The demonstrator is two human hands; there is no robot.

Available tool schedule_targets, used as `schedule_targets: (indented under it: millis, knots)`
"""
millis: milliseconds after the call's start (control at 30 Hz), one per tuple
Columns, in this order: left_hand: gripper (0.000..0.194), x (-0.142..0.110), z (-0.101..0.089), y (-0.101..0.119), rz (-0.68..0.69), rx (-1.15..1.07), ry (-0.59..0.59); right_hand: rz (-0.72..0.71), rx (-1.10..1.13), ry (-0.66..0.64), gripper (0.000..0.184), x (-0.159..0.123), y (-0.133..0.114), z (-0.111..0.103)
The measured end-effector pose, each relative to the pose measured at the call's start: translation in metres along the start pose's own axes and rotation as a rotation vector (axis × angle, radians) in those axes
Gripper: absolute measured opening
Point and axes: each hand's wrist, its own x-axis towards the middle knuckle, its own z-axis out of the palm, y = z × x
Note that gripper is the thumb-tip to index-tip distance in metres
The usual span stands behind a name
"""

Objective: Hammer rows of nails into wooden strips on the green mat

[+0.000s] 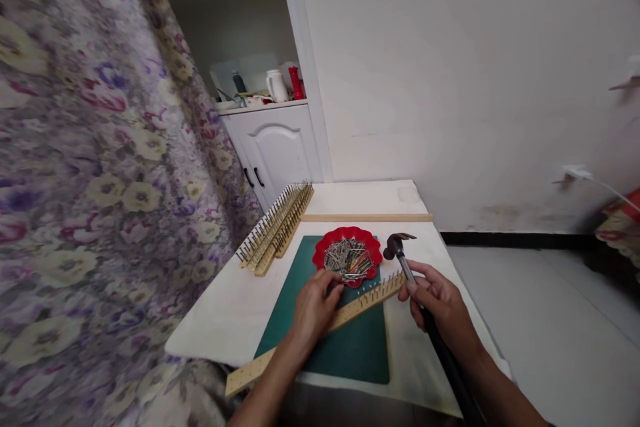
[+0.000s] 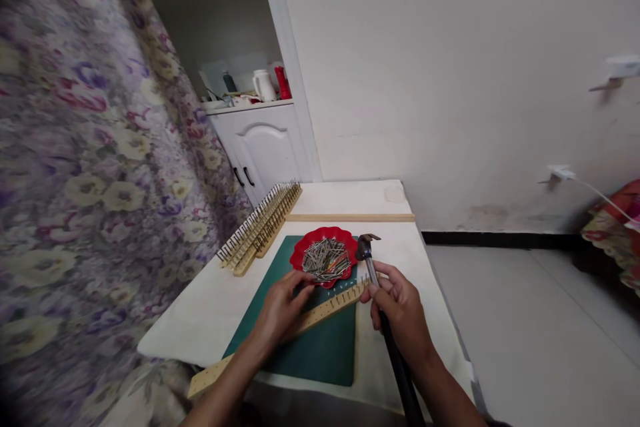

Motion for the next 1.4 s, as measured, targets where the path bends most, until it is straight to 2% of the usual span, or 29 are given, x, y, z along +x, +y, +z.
schedule_targets:
  millis: [167, 300, 433, 600, 767, 867, 1000, 1100, 1233, 1333, 1400]
  knots:
    - [0.015, 0.065, 0.021, -0.009, 0.031, 0.148, -0.056, 0.008, 0.000, -0.013, 0.036, 0.001, 0.002, 0.002]
    - [0.018, 0.101, 0.038, -0.011, 0.071, 0.213, -0.110, 0.008, 0.006, -0.020, 0.036, 0.002, 0.002, 0.002]
    - [0.016, 0.117, 0.048, -0.007, 0.082, 0.309, -0.160, 0.011, 0.010, -0.009, 0.036, 0.003, 0.000, 0.003]
    - [0.016, 0.121, 0.053, -0.007, 0.043, 0.399, -0.177, 0.032, -0.005, 0.009, 0.037, 0.002, -0.002, 0.005]
    - [0.018, 0.116, 0.054, -0.007, 0.030, 0.394, -0.147, 0.022, -0.009, -0.005, 0.037, 0.001, 0.000, 0.004]
    - [0.018, 0.108, 0.047, -0.005, 0.052, 0.332, -0.084, 0.014, -0.009, -0.018, 0.036, 0.001, 0.002, 0.003]
    - [0.012, 0.088, 0.029, -0.006, 0.084, 0.053, 0.114, 0.003, -0.017, -0.023, 0.036, 0.000, 0.002, 0.003]
    - [0.009, 0.061, 0.013, -0.010, 0.000, -0.185, 0.210, 0.002, -0.024, -0.023, 0.037, -0.001, 0.002, 0.004]
    - [0.015, 0.016, 0.007, -0.013, -0.164, -0.522, 0.200, 0.019, -0.038, -0.022, 0.038, -0.003, 0.003, 0.005]
    - [0.018, -0.008, 0.017, -0.010, -0.256, -0.687, 0.154, 0.028, -0.056, -0.021, 0.040, -0.004, 0.005, 0.006]
    - [0.018, -0.015, 0.028, -0.008, -0.290, -0.723, 0.139, 0.023, -0.063, -0.025, 0.040, -0.005, 0.006, 0.006]
